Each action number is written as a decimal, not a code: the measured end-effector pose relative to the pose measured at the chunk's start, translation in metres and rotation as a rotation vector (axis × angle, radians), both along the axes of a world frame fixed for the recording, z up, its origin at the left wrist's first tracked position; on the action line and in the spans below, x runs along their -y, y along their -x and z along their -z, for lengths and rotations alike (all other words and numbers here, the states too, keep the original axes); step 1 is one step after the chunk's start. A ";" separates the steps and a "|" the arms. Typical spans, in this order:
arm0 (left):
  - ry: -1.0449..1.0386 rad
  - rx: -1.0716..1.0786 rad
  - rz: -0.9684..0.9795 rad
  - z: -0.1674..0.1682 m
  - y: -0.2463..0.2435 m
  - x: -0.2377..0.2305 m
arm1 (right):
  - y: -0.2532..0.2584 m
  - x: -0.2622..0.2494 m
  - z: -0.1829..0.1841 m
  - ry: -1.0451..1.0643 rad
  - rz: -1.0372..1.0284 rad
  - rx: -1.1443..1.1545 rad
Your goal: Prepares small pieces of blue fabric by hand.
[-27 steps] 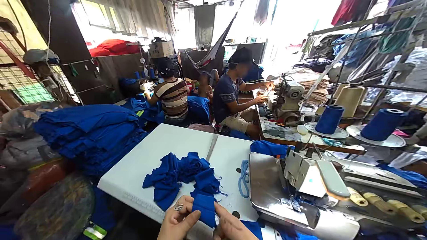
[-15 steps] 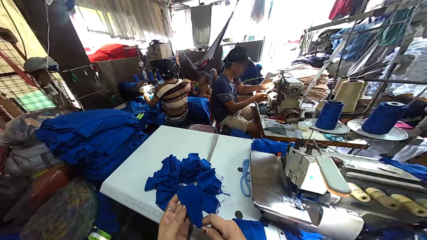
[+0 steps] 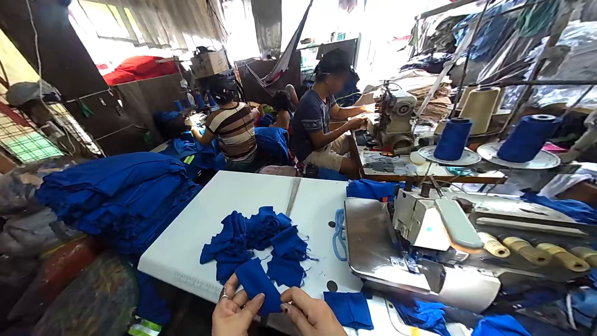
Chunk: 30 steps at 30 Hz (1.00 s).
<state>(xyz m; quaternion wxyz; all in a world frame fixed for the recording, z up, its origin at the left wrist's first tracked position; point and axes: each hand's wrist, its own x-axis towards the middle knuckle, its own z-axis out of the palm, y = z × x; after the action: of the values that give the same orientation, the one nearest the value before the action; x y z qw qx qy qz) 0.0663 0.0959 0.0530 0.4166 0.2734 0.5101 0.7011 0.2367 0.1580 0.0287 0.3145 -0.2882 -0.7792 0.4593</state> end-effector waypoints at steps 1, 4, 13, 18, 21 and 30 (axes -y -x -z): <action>-0.001 0.006 -0.004 0.001 0.000 0.000 | 0.000 0.000 0.001 0.006 -0.003 -0.003; -0.036 0.022 0.066 0.003 0.001 0.004 | -0.001 -0.003 0.003 0.108 -0.030 -0.098; -0.102 0.158 0.541 0.006 -0.021 0.020 | -0.014 -0.006 0.003 0.950 -0.362 -0.506; -0.236 0.258 0.758 0.013 -0.001 0.018 | -0.024 -0.003 0.004 0.725 -0.513 -0.453; -0.364 0.162 0.833 0.021 0.010 0.012 | -0.042 -0.012 0.008 0.266 -0.401 -0.312; -0.011 -0.431 0.544 0.009 -0.037 -0.036 | -0.090 -0.001 -0.020 0.457 0.231 -0.347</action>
<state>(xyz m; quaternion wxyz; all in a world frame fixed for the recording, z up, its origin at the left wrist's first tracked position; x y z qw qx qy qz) 0.1031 0.1317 0.0444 0.4694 0.5434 0.4912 0.4930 0.3269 0.1593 0.0483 0.4199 -0.3552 -0.5525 0.6263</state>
